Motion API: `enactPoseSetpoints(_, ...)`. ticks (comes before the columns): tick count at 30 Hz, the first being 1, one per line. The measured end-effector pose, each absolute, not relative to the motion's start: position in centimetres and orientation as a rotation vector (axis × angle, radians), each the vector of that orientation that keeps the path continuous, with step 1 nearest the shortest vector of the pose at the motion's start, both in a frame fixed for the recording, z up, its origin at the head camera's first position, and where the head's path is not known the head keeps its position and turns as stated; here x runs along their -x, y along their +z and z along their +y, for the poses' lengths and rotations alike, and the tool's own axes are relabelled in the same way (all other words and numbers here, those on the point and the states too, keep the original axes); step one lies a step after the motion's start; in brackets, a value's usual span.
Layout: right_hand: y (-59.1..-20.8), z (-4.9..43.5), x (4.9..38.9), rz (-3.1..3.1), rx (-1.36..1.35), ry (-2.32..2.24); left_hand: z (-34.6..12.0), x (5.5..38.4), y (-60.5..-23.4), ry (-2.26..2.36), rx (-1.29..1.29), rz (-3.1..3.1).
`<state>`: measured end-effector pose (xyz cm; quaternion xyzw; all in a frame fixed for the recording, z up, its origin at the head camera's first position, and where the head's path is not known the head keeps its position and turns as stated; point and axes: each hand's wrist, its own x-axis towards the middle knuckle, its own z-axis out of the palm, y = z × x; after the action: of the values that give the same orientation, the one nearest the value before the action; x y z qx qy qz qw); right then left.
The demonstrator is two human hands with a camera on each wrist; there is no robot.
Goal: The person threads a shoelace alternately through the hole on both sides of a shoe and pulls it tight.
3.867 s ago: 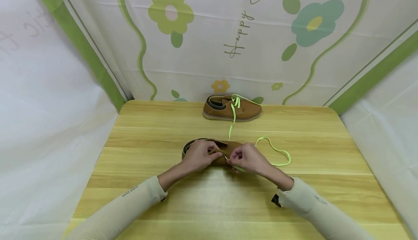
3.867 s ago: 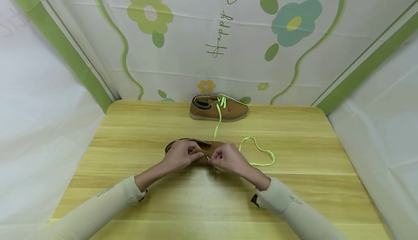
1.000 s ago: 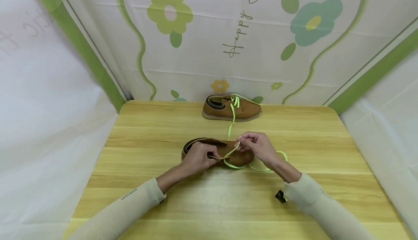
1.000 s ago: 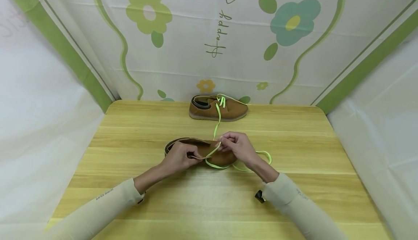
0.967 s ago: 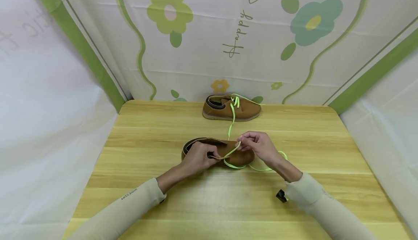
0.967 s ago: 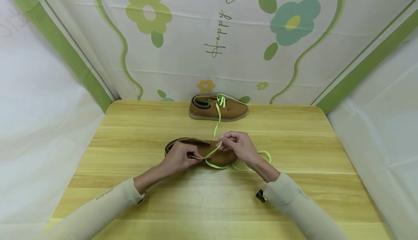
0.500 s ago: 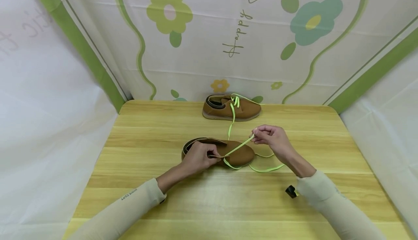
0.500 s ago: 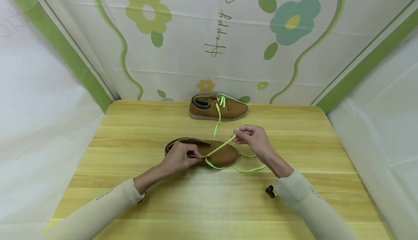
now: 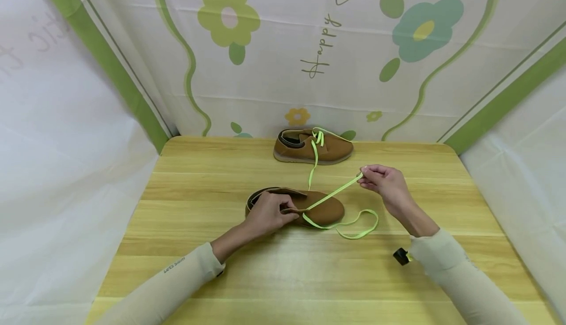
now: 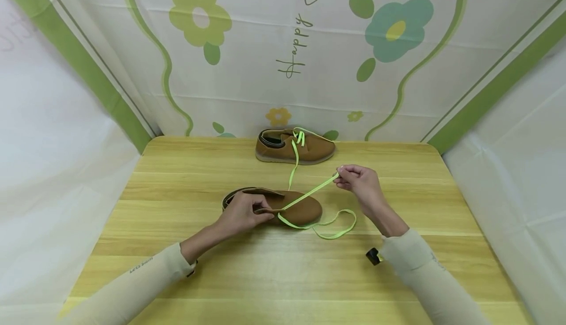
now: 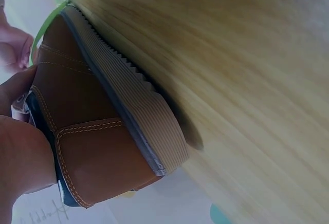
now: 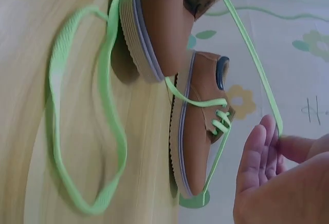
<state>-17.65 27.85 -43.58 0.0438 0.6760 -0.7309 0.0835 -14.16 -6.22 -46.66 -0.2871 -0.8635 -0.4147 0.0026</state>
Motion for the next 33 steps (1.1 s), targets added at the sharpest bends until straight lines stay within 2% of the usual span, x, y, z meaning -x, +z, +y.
enactPoseSetpoints(10, -44.2, 29.2, 17.8, 1.910, -0.223, -2.230, -6.3, 14.2, -46.5, -1.271, 0.900, -2.717)
enactPoseSetpoints(33, -44.7, 30.3, 17.8, 1.894, -0.247, -2.214, -6.5, 14.2, -47.2, -1.260, 0.917, -2.683)
